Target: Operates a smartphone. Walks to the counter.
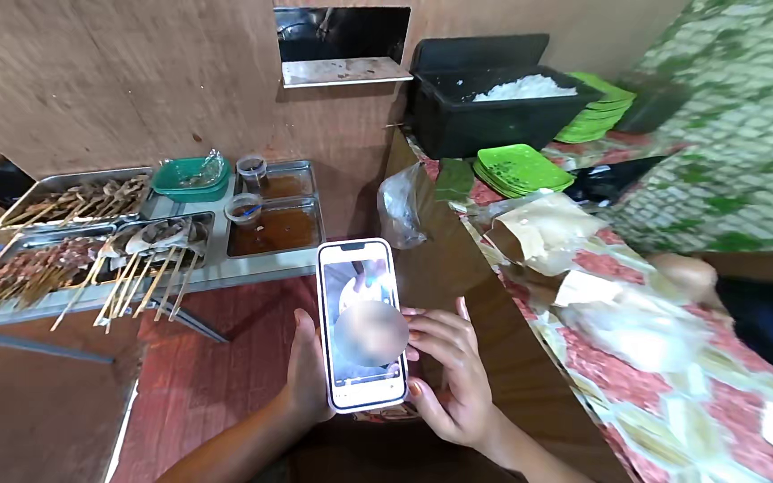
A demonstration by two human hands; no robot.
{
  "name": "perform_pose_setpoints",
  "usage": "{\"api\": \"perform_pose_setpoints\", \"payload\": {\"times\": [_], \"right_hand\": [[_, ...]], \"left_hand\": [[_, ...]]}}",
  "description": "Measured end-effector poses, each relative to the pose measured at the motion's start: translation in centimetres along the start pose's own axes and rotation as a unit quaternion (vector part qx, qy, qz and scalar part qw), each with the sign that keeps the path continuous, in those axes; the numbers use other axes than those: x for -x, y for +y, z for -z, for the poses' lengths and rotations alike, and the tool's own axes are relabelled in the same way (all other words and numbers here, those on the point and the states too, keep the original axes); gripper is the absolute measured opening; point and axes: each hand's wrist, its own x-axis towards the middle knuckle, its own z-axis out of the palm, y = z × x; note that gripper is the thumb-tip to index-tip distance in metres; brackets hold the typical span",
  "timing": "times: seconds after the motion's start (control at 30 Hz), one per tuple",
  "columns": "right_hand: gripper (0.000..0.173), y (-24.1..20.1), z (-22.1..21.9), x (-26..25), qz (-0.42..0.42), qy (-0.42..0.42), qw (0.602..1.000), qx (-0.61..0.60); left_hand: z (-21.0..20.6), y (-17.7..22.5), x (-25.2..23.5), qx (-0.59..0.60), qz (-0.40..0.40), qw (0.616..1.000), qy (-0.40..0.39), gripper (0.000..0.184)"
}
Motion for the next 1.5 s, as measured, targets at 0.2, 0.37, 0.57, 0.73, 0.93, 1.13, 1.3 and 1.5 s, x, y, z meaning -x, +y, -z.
{"api": "perform_pose_setpoints", "payload": {"times": [0.2,0.37,0.57,0.73,0.93,1.13,1.3,1.5], "right_hand": [[0.036,0.9,1.6,0.4,0.0,0.0,1.0,-0.003],[0.035,1.9,3.1,0.9,-0.001,0.006,1.0,-0.003],[0.036,3.0,5.1,1.8,-0.008,0.006,1.0,-0.013],[0.036,4.0,6.8,2.4,-0.012,0.005,1.0,-0.007],[0.037,5.0,8.8,3.1,-0.021,0.007,1.0,0.01],[0.036,5.8,10.1,3.7,-0.028,0.011,0.999,0.013],[0.036,6.2,10.6,3.8,-0.033,0.015,0.999,0.015],[0.036,6.4,10.3,3.5,-0.032,0.013,0.999,0.018]], "left_hand": [[-0.7,-1.5,-0.7,0.023,0.006,0.999,-0.03,0.071],[-1.7,-3.0,-1.4,0.039,0.004,0.998,-0.045,0.07],[-2.8,-5.0,-2.3,0.028,0.003,0.999,-0.019,0.068],[-4.0,-6.6,-3.1,0.015,0.008,1.0,-0.006,0.068],[-4.9,-8.5,-4.2,0.02,0.014,1.0,-0.01,0.069],[-5.0,-10.0,-5.0,0.017,0.016,0.999,-0.022,0.07],[-5.3,-10.5,-5.6,0.03,0.022,0.999,-0.023,0.068],[-5.1,-10.2,-6.0,0.024,0.023,0.999,-0.02,0.068]]}}
